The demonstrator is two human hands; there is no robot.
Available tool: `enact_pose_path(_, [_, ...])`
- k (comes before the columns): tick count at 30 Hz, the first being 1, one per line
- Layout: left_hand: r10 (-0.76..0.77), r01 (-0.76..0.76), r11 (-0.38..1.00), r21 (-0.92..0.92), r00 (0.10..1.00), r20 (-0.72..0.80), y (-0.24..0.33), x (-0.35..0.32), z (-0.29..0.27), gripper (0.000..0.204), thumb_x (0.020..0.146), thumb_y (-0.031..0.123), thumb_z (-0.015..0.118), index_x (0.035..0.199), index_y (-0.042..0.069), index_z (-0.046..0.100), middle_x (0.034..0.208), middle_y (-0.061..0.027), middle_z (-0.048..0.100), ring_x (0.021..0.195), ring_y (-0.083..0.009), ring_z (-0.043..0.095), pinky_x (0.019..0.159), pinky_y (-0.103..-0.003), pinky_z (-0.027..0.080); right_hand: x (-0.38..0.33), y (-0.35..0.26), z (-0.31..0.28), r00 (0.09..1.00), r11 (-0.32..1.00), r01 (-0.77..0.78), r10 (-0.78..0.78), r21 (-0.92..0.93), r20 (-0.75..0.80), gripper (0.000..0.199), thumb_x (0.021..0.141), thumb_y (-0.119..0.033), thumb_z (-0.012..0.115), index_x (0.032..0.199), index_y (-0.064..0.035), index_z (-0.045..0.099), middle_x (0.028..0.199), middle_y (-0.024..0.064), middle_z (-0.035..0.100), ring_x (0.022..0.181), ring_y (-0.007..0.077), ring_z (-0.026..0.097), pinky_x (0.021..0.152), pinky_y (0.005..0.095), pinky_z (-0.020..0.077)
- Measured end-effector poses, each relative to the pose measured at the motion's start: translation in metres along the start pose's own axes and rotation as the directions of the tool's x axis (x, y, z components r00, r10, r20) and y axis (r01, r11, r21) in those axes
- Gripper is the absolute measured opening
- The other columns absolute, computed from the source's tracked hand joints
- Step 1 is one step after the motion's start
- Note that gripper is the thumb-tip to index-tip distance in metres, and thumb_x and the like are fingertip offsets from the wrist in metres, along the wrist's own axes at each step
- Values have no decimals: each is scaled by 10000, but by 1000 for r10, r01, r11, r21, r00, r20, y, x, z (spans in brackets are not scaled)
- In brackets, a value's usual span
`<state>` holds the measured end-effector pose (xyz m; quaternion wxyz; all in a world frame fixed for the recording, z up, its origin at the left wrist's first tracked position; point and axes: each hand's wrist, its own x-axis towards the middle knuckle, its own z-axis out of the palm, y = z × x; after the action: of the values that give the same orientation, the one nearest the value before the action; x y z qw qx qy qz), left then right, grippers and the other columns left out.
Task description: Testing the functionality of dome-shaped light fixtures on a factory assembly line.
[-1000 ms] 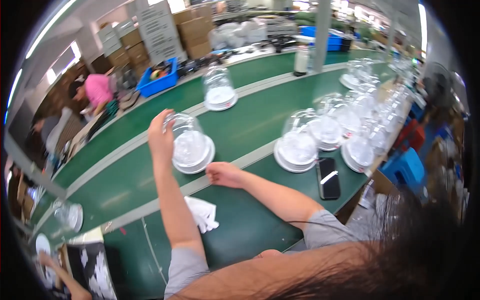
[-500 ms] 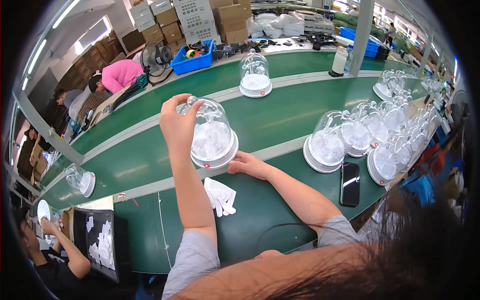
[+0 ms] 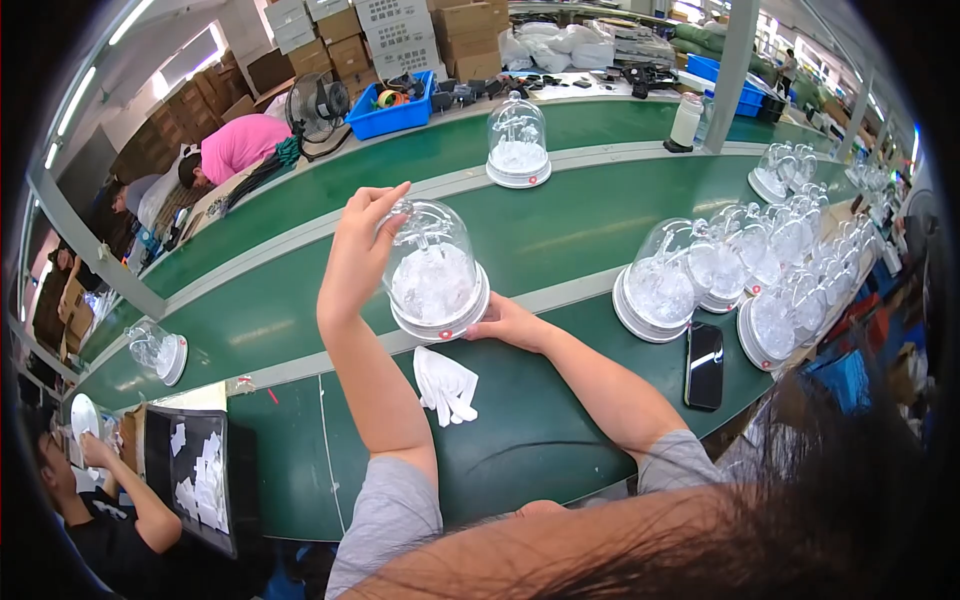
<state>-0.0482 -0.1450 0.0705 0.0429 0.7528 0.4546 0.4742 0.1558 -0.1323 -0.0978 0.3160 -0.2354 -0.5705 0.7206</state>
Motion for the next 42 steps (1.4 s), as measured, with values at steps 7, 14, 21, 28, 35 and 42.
enact_pose_path(7, [36, -35, 997, -62, 999, 6, -2, 3, 4, 183, 856, 32, 599, 1032, 16, 649, 1023, -119, 650, 1021, -244, 599, 836, -295, 461, 2, 12, -8, 999, 992, 18, -24, 128, 46, 715, 830, -110, 705, 1408, -20, 294, 1324, 102, 488, 1178, 176, 500, 966, 315, 452])
enact_pose_path(14, [-210, 174, 923, -343, 975, -71, -5, 0, -10, 167, 790, 68, 695, 945, 7, 684, 927, -98, 690, 1062, -166, 598, 758, -282, 487, 7, 37, -30, 990, 950, -26, -18, 311, 136, 512, 964, -293, 521, 1380, -35, 371, 1326, 73, 497, 1205, 188, 491, 1018, 369, 410])
enact_pose_path(21, [-218, 206, 976, -72, 939, -266, 14, 0, -8, 252, 654, 159, 824, 829, 17, 711, 797, -74, 678, 932, -180, 602, 738, -293, 461, 8, 21, -13, 989, 934, -135, 106, 331, 102, 537, 1006, -447, 335, 1332, -34, 443, 1305, 73, 527, 1201, 190, 498, 1045, 400, 366])
enact_pose_path(28, [-47, 15, 977, -213, 988, -145, 18, -6, -18, 225, 663, 66, 783, 875, 29, 718, 859, -78, 691, 1005, -207, 598, 843, -321, 472, 7, 33, -31, 982, 905, -118, 46, 408, 182, 498, 984, -416, 426, 1249, -4, 518, 1268, 112, 552, 1181, 219, 521, 1037, 405, 389])
enact_pose_path(35, [163, -112, 923, -368, 981, 110, 18, -7, -20, 296, 652, 12, 741, 944, 57, 731, 1118, -106, 649, 1065, -220, 588, 878, -337, 471, 7, 33, -25, 997, 926, -43, 14, 374, 80, 359, 940, -176, 580, 1231, 26, 519, 1230, 122, 568, 1126, 225, 559, 1019, 375, 428])
enact_pose_path(42, [237, -135, 893, -430, 952, 192, 23, -7, -20, 340, 637, -10, 730, 970, 61, 726, 1098, -104, 667, 1100, -248, 584, 897, -348, 468, 2, 17, -14, 999, 952, -35, 28, 304, 30, 385, 911, -61, 594, 1269, 27, 483, 1221, 119, 571, 1127, 218, 564, 984, 350, 456])
